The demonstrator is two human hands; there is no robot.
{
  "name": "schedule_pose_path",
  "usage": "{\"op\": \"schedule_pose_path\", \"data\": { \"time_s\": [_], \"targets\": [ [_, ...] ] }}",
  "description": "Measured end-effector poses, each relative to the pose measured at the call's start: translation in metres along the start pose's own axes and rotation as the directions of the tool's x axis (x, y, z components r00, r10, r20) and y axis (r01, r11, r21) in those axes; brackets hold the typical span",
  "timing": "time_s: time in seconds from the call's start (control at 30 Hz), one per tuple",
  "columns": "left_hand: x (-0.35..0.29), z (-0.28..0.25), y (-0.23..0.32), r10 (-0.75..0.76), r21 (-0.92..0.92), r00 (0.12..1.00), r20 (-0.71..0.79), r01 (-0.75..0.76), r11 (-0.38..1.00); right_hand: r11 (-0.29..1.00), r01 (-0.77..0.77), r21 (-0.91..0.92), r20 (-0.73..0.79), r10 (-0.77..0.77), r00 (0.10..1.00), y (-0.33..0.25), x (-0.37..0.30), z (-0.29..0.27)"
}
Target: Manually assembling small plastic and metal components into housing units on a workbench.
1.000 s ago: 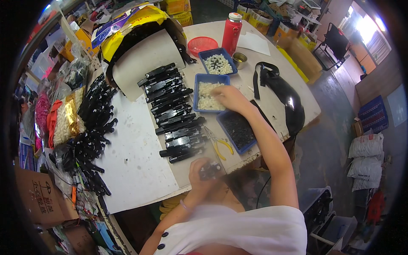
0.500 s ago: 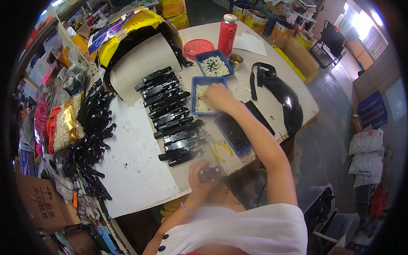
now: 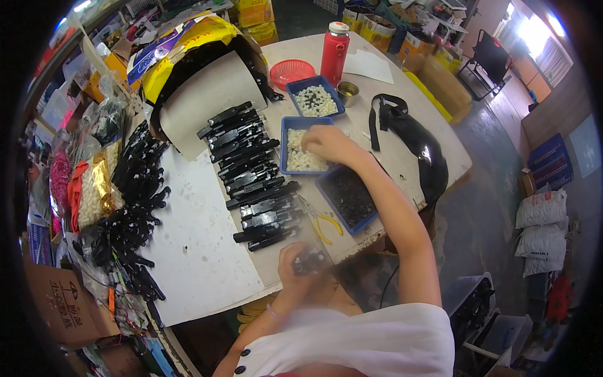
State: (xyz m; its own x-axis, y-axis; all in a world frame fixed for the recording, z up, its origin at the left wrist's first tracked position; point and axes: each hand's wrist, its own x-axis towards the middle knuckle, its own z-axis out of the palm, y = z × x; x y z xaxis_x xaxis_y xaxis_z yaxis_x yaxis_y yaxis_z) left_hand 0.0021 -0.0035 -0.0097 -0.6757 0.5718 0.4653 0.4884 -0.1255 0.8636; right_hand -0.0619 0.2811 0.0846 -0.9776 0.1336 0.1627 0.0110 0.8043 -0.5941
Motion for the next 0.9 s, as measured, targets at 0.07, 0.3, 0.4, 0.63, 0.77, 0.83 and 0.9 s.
{"op": "schedule_pose_path", "data": {
  "time_s": [0.07, 0.3, 0.4, 0.63, 0.77, 0.83, 0.9],
  "targets": [
    [0.001, 0.000, 0.000, 0.008, 0.013, 1.000, -0.010, -0.008, 1.000, 0.998, 0.043, -0.044, 0.042, -0.041, 0.998, -0.001, -0.001, 0.002],
    [0.003, 0.000, 0.003, 0.009, 0.029, 1.000, 0.007, -0.009, 1.000, 0.869, 0.143, -0.474, 0.218, -0.041, 0.975, 0.001, 0.007, 0.027],
    [0.003, -0.001, 0.002, 0.015, 0.024, 1.000, 0.010, -0.016, 1.000, 0.809, 0.180, -0.559, 0.264, -0.031, 0.964, 0.003, 0.013, 0.030],
    [0.003, -0.002, 0.001, 0.052, 0.060, 0.999, -0.008, -0.051, 0.997, 0.984, -0.001, -0.176, 0.166, 0.030, 0.986, -0.013, 0.007, 0.007],
    [0.003, 0.002, 0.000, 0.050, 0.048, 0.999, 0.002, -0.050, 0.998, 0.975, -0.217, 0.047, -0.216, 0.222, 0.951, 0.016, -0.004, 0.006],
    [0.000, 0.000, -0.001, 0.044, 0.059, 0.999, -0.007, -0.044, 0.997, 0.929, -0.304, 0.212, -0.356, 0.363, 0.861, 0.013, -0.011, -0.008],
    [-0.001, 0.000, 0.000, 0.043, 0.061, 0.999, -0.011, -0.043, 0.997, 0.915, -0.358, 0.185, -0.400, 0.403, 0.823, 0.025, -0.024, -0.021]
  ]
}}
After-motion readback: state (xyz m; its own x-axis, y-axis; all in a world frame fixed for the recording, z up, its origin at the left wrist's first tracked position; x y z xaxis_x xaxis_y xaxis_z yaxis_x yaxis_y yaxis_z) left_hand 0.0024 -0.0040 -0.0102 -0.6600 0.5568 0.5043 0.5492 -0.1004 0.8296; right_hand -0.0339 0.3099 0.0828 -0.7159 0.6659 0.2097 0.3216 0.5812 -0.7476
